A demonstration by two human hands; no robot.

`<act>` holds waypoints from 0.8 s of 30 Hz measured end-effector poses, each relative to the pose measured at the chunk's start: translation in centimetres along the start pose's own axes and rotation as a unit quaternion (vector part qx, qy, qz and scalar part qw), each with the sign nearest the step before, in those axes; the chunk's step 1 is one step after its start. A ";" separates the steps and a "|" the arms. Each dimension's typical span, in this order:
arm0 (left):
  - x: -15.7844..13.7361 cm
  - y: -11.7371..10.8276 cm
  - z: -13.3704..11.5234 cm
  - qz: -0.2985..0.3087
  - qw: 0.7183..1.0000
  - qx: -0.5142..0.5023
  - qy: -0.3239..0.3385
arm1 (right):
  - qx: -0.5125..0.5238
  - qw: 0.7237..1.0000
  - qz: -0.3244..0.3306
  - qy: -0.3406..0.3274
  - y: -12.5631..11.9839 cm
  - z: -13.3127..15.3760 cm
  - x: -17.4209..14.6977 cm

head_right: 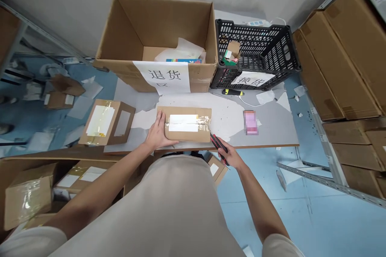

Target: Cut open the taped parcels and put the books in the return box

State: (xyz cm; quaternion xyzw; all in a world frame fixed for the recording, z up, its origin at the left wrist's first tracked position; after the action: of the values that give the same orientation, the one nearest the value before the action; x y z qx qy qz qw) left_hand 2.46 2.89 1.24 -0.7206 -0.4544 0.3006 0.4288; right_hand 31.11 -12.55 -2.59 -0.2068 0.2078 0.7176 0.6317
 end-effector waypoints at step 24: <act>4.8 -2.4 7.9 -0.009 0.953 -0.256 -0.164 | 0.336 0.907 -0.241 -0.076 4.3 1.5 3.8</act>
State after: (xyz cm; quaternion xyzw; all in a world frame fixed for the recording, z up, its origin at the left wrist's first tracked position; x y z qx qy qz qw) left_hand -3.01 10.48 -0.42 -0.7427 -0.5867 0.2847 0.1521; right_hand 26.31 -9.11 -3.31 0.0293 0.3319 0.4444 0.8316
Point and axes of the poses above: each hand's wrist, its own x-axis towards the middle knuckle, its own y-axis out of the palm, z = x × y, the point moved 8 cm from there along x, towards the middle knuckle
